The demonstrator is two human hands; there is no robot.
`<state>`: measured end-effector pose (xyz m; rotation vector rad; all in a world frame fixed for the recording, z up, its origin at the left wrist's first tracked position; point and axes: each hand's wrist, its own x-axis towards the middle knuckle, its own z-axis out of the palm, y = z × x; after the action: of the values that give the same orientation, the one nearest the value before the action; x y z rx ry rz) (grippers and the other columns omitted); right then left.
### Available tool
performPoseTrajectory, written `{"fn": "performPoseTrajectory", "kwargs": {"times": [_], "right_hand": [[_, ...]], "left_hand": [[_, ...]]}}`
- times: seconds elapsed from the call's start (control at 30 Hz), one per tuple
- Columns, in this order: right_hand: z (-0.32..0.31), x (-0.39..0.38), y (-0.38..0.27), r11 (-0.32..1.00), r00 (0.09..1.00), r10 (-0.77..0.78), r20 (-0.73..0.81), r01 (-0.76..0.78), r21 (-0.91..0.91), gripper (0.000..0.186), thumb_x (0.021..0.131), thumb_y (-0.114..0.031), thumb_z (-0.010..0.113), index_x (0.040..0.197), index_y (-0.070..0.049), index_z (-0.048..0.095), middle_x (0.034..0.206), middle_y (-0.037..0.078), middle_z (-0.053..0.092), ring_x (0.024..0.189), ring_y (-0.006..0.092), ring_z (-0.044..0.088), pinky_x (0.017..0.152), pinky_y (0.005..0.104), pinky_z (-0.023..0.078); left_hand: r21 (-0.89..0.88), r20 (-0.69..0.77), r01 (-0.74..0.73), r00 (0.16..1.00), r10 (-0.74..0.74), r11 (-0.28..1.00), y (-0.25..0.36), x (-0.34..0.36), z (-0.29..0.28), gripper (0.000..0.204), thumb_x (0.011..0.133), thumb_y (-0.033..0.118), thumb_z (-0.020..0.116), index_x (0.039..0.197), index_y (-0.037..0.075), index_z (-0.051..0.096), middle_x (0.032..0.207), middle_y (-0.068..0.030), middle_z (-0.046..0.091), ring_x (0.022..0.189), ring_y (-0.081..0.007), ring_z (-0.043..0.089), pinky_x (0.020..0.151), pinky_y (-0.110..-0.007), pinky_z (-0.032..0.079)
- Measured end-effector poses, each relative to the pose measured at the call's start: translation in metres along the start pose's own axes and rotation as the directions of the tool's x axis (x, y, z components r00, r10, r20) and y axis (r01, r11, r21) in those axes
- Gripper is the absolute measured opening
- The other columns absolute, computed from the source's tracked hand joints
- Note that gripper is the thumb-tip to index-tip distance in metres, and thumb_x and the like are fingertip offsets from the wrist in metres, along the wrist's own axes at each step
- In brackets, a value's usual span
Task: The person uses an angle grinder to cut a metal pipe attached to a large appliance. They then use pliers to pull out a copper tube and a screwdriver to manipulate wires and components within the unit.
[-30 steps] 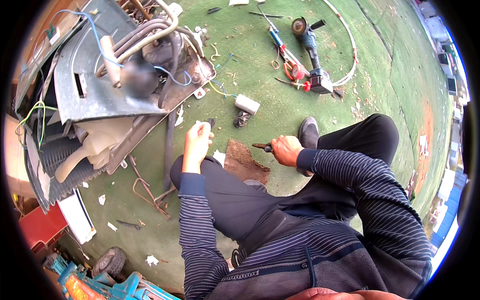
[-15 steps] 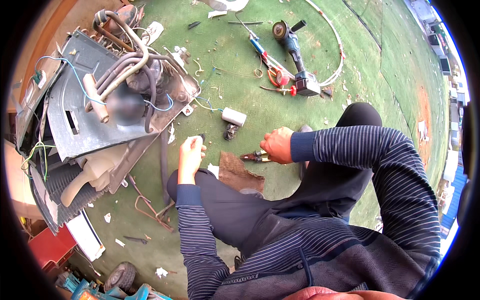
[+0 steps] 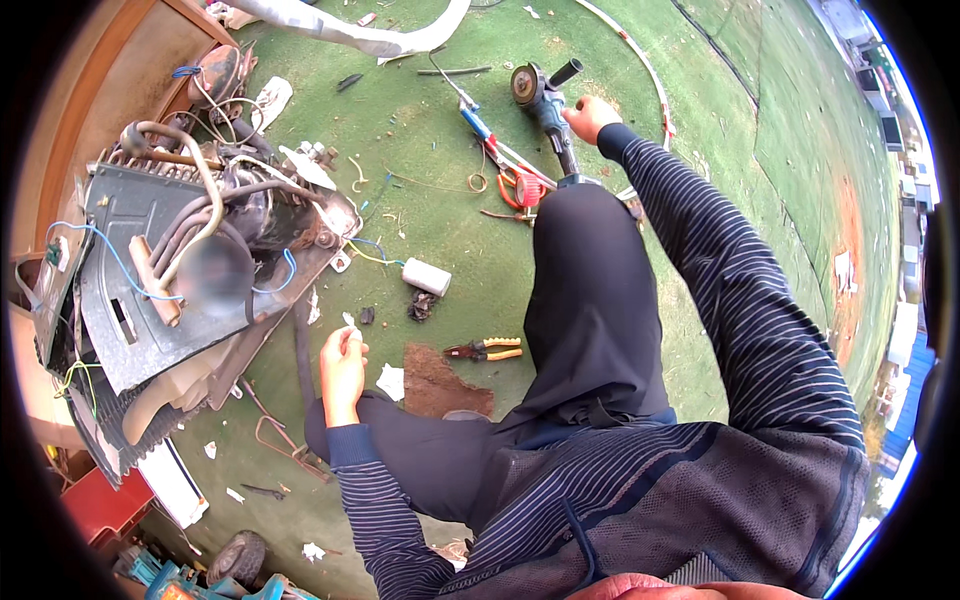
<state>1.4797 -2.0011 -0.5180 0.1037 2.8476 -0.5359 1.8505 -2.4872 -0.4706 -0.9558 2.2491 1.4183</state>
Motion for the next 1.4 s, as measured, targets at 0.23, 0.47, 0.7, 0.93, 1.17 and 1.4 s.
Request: {"fn": "performPoseTrajectory", "kwargs": {"times": [0.23, 0.47, 0.7, 0.93, 1.17, 1.4], "right_hand": [[0.097, 0.011, 0.047, 0.969, 0.969, 0.111, 0.221, -0.155, 0.192, 0.079, 0.076, -0.063, 0.073, 0.102, 0.011, 0.073, 0.101, 0.033, 0.072, 0.100, 0.0414, 0.073, 0.090, 0.0450, 0.056], [0.046, 0.055, 0.057, 0.980, 0.962, 0.139, 0.233, -0.168, 0.111, 0.069, 0.075, -0.057, 0.070, 0.095, 0.009, 0.074, 0.088, 0.030, 0.073, 0.088, 0.0404, 0.075, 0.084, 0.0468, 0.058], [0.054, 0.113, 0.064, 0.985, 0.987, 0.111, 0.113, -0.093, -0.148, 0.062, 0.079, -0.050, 0.072, 0.109, 0.004, 0.073, 0.106, 0.029, 0.073, 0.103, 0.0411, 0.072, 0.093, 0.0483, 0.055], [0.077, 0.122, 0.085, 0.976, 0.993, -0.068, 0.094, 0.086, -0.199, 0.090, 0.081, -0.074, 0.068, 0.113, 0.010, 0.067, 0.109, 0.035, 0.069, 0.109, 0.0466, 0.068, 0.095, 0.0509, 0.053], [0.056, 0.079, 0.022, 0.842, 1.000, 0.000, -0.010, -0.006, -0.540, 0.101, 0.083, -0.074, 0.066, 0.144, 0.004, 0.050, 0.138, 0.034, 0.056, 0.131, 0.0471, 0.053, 0.111, 0.0512, 0.042], [-0.035, -0.185, -0.147, 0.549, 0.538, -0.831, 0.141, 0.751, 0.367, 0.050, 0.089, -0.016, 0.075, 0.132, 0.001, 0.058, 0.128, 0.022, 0.062, 0.121, 0.0404, 0.059, 0.104, 0.0457, 0.047]], "left_hand": [[0.071, 0.021, 0.010, 1.000, -0.012, 0.997, 0.069, -0.053, 0.041, 0.038, 0.099, 0.021, 0.064, 0.129, -0.002, 0.062, 0.100, -0.0122, 0.071, 0.086, -0.0175, 0.064, 0.080, -0.033, 0.053], [0.230, 0.108, 0.036, 0.992, -0.062, 0.973, 0.114, -0.104, 0.074, 0.036, 0.097, 0.019, 0.066, 0.129, 0.000, 0.063, 0.103, -0.0142, 0.071, 0.086, -0.0202, 0.066, 0.078, -0.036, 0.054], [0.148, 0.029, 0.115, 0.992, -0.120, 0.982, 0.018, -0.122, 0.077, 0.036, 0.098, 0.020, 0.064, 0.128, 0.000, 0.063, 0.109, -0.0166, 0.073, 0.096, -0.0264, 0.071, 0.085, -0.039, 0.055], [0.143, -0.147, 0.266, 0.958, -0.246, 0.953, -0.032, -0.114, 0.084, 0.037, 0.097, 0.024, 0.064, 0.125, -0.001, 0.064, 0.112, -0.0228, 0.072, 0.104, -0.0349, 0.070, 0.093, -0.042, 0.053], [0.530, 0.011, 0.011, 1.000, -0.020, 0.848, 0.059, -0.174, 0.057, 0.036, 0.093, 0.021, 0.067, 0.122, 0.001, 0.064, 0.109, -0.0196, 0.068, 0.107, -0.0403, 0.063, 0.092, -0.047, 0.050], [0.512, -0.265, -0.222, 0.878, 0.399, 0.830, 0.080, -0.261, 0.028, 0.044, 0.085, 0.015, 0.066, 0.126, 0.002, 0.061, 0.121, -0.0181, 0.062, 0.116, -0.0418, 0.055, 0.101, -0.052, 0.044]]}}
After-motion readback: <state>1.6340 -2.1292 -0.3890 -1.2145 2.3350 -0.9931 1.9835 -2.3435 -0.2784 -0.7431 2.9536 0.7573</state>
